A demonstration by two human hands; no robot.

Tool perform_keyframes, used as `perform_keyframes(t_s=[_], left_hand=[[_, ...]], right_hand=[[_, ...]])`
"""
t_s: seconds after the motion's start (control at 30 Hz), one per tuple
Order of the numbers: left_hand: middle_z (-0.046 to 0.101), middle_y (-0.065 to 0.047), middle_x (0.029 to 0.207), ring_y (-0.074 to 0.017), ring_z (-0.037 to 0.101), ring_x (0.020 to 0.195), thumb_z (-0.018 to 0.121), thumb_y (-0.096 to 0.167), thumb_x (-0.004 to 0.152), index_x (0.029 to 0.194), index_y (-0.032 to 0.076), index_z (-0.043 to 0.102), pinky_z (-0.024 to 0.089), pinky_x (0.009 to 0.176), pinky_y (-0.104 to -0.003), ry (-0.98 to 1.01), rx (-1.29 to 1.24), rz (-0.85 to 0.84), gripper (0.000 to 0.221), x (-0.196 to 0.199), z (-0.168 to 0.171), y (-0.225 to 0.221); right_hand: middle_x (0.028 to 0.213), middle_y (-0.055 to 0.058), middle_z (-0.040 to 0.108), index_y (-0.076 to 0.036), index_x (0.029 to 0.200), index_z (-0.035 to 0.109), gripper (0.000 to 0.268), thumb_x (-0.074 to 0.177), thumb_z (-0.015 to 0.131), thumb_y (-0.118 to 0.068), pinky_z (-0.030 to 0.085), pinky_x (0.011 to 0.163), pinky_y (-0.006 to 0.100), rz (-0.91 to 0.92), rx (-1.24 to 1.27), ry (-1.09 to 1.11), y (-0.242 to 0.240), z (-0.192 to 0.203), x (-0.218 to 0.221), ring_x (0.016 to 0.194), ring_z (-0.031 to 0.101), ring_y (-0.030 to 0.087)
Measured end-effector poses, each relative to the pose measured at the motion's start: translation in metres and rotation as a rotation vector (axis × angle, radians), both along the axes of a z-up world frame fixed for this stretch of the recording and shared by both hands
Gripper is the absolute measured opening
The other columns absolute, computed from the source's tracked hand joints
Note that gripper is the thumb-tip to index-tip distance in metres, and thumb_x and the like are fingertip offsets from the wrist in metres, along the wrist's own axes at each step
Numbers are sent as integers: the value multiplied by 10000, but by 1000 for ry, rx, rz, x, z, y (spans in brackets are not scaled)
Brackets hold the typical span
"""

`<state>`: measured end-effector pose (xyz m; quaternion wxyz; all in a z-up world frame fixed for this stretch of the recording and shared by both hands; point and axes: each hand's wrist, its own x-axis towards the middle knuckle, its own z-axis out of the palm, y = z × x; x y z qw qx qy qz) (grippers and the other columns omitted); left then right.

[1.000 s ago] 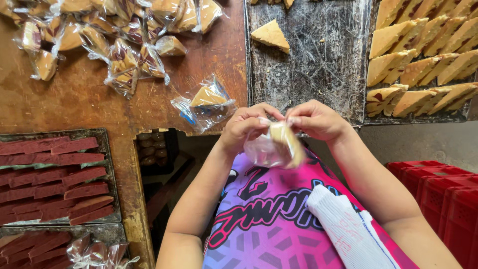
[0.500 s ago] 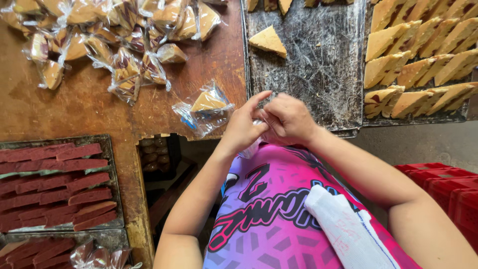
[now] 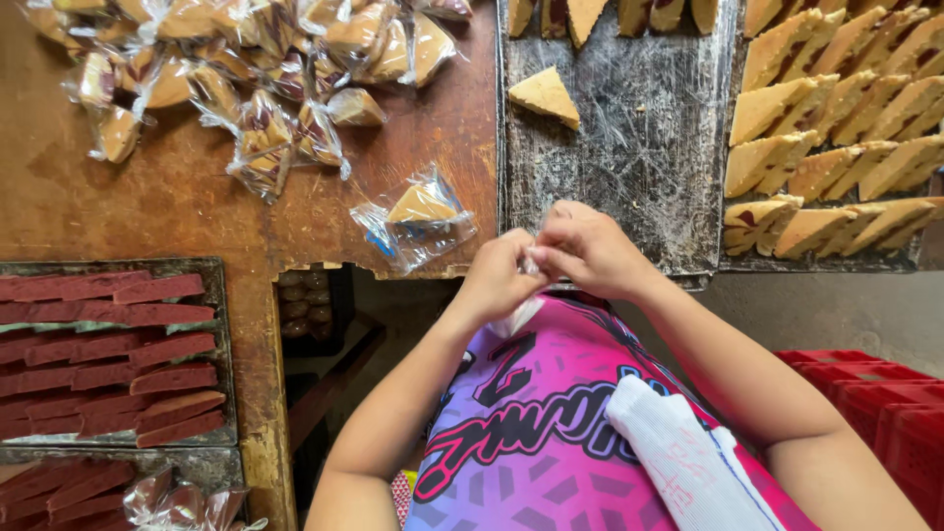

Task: The person picks up triangle-shaped bakery items from a metal tray by hand and places each one into a clear plastic bag. The person then moves the metal tray aside to access more items and continues bagging them.

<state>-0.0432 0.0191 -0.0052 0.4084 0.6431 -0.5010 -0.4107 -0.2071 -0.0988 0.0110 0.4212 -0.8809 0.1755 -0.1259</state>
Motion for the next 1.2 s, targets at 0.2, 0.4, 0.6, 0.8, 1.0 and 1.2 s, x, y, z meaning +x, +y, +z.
perform_keyframes(t_s=[0.2,0.4,0.6,0.8,1.0,1.2], left_hand=[[680,-88,869,-230,681,776,773,172,912,946,74,754,538,698,-342,-108,-165,209,106,1,34,22],[694,-30,937,-140,688,842,739,185,997,1036,57,743,545,773,-302,182,-209,423,133,22,6,34],[655,-29,817,-38,431,536,629,325,1080,1060,34,706,320,453,-204,1123,-253,624,302,53,17,27],[655,-48,1055,-110,621,882,711,308,999,1188,112,625,504,750,-248,1253,-497,651,286,22,33,-4],[704,-90,1154,-180,671,1048,764,92,983,1268,-20,622,538,962,-328,909,-342,649,337,-20,21,-23],[711,-54,965,-145,679,859,758,22,900,1080,75,656,570,805,-326,1156,-338,838,213,0,12,-28]], right_hand=[[831,4,571,-53,1040,693,229,1072,572,-245,353,603,284,-72,1449,117,0,-60,1,702,471,107],[942,135,652,-69,1038,661,168,1042,560,-202,531,815,404,-21,101,146,-39,-19,58,895,669,304],[1231,284,610,23,1237,548,617,809,769,-362,475,941,483,215,-276,-313,-13,65,74,1134,593,462],[834,140,669,-65,1008,648,190,1050,669,-249,520,729,351,-201,352,65,39,-7,54,757,675,252],[791,24,617,-30,1079,570,248,1128,545,-271,469,639,283,-540,354,-289,51,-20,36,725,601,118],[826,-27,627,-23,1032,640,350,1129,509,-333,420,670,236,-549,747,-382,31,-39,15,739,540,69]])
